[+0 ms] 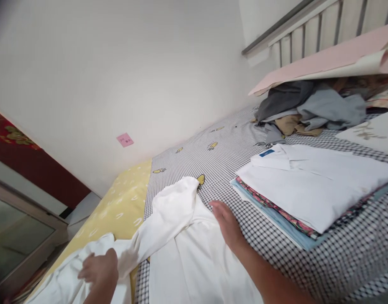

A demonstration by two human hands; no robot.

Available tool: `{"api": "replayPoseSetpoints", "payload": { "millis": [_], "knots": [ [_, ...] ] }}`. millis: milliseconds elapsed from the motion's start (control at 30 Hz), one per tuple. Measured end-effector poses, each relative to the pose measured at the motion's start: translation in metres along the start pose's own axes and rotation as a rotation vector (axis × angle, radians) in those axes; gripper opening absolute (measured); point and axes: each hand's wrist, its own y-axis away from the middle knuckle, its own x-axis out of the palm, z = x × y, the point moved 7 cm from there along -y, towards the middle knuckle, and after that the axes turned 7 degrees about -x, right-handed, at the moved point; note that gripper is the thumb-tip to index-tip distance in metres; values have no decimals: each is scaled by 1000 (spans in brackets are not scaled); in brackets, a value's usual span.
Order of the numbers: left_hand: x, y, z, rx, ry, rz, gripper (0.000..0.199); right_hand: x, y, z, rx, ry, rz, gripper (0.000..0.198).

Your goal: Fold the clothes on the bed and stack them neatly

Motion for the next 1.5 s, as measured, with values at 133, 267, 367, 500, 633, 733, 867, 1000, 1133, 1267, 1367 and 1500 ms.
{"api": "replayPoseSetpoints", "payload": {
  "millis": [133, 267, 367, 500, 633, 733, 867, 1000, 1133, 1267, 1367, 1500],
  "knots": [
    [21, 27, -72, 278, -35, 1, 49, -17, -15, -27, 290, -609, -187, 51],
    [97, 98, -163, 620, -55, 333, 28, -10, -24, -32, 452, -864, -157, 38],
    [148, 146, -221, 738, -37, 433, 31, -6, -25, -34, 495, -882, -149, 36],
    [197, 183, -279, 786, -120, 552, 58, -5, -21, -38, 535, -898, -211, 36],
    [230, 179, -295, 682, -204, 703, 67, -4, -17, -33, 550, -949, -263, 35],
    [246, 159, -290, 579, -188, 796, 30, -3, -16, -25, 562, -1039, -292, 37],
    [257, 136, -279, 421, -35, 976, 11, -3, -14, -19, 575, -1107, -332, 38],
    [261, 138, -272, 327, 163, 1203, 35, -3, -13, -18, 590, -1092, -345, 36],
    [266, 143, -270, 317, 249, 1322, 56, -3, -13, -18, 592, -1089, -348, 36],
    [259, 110, -267, 365, 193, 1089, 55, -4, -14, -20, 602, -1084, -353, 36],
    [237, 73, -256, 446, 51, 889, 37, -4, -14, -22, 602, -1070, -344, 37],
    [201, 45, -226, 580, -220, 738, 22, -5, -13, -24, 605, -1037, -328, 39]
  ]
}}
